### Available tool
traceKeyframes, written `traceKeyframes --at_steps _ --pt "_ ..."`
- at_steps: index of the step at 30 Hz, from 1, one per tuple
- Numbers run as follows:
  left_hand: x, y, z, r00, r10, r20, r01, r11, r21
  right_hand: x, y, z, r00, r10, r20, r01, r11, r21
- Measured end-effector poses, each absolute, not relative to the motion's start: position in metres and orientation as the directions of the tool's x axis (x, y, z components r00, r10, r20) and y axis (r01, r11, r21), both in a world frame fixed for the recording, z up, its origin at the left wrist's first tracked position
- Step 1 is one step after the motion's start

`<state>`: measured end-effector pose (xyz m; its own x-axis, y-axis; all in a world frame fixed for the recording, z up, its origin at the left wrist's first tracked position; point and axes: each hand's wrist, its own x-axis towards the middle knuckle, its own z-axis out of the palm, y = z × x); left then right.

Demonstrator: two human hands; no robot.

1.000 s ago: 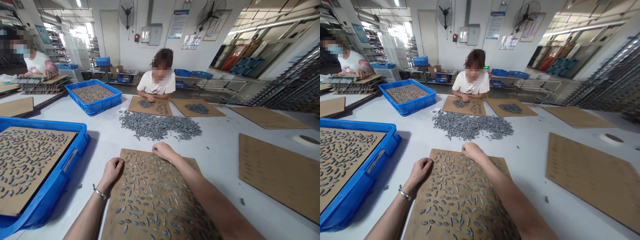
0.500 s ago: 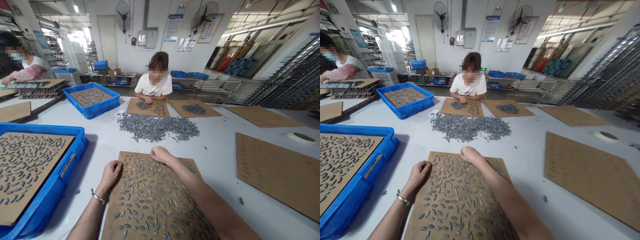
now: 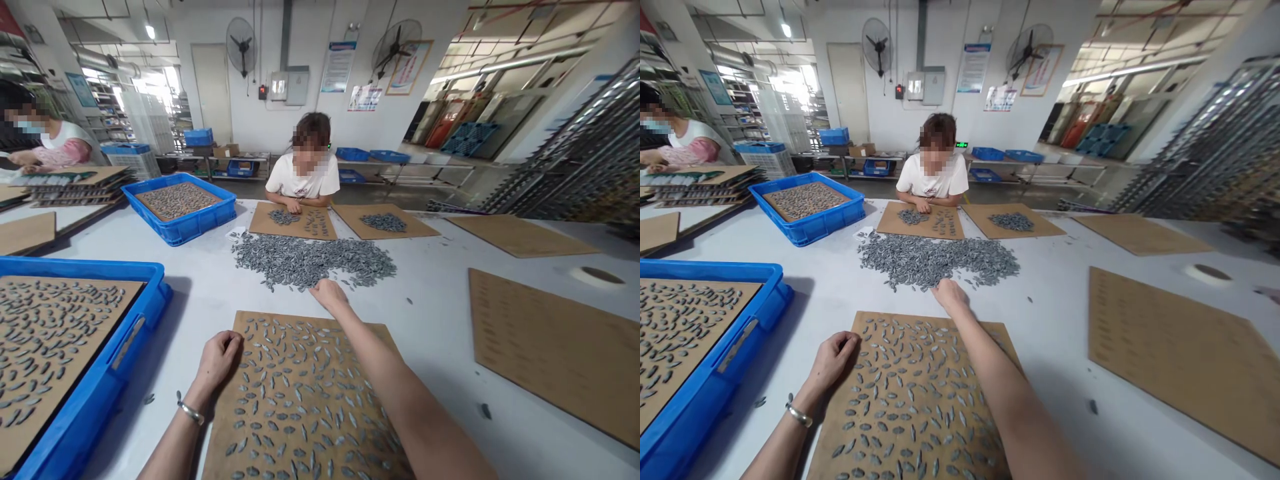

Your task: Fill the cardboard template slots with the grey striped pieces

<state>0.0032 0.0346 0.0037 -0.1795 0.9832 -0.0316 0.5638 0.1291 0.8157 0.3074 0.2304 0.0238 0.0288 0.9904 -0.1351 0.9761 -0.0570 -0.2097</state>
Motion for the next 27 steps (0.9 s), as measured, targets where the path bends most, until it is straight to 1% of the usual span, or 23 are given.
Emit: traceKeyframes --at_steps 2,5,9,14,19,23,27 --pt "0.003 0.034 0.003 -0.180 0.983 -0.027 0.561 0.125 0.818 0.304 0.233 0.018 0.061 0.989 -0.135 0.974 -0.088 -0.209" --pt "0.003 0.034 0.004 -0.175 0.984 -0.029 0.566 0.125 0.815 0.306 0.234 0.014 0.056 0.989 -0.134 0.973 -0.084 -0.216" --pt "0.003 0.034 0.004 -0.181 0.983 -0.023 0.573 0.125 0.810 0.318 0.229 0.020 0.014 0.994 -0.109 0.974 -0.039 -0.225" --pt "0.001 0.036 0.002 -0.184 0.983 -0.020 0.569 0.123 0.813 0.346 0.205 0.031 -0.083 0.993 -0.082 0.970 0.061 -0.235" --pt "0.000 0.038 0.001 -0.188 0.982 -0.029 0.564 0.132 0.815 0.371 0.174 0.037 -0.202 0.969 -0.145 0.955 0.161 -0.249" --pt "0.000 0.039 0.000 -0.191 0.981 -0.034 0.563 0.137 0.815 0.369 0.161 0.036 -0.302 0.933 -0.196 0.930 0.244 -0.275" --pt "-0.002 0.039 -0.001 -0.178 0.984 -0.002 0.582 0.107 0.806 0.354 0.161 0.036 -0.348 0.907 -0.236 0.924 0.288 -0.253"
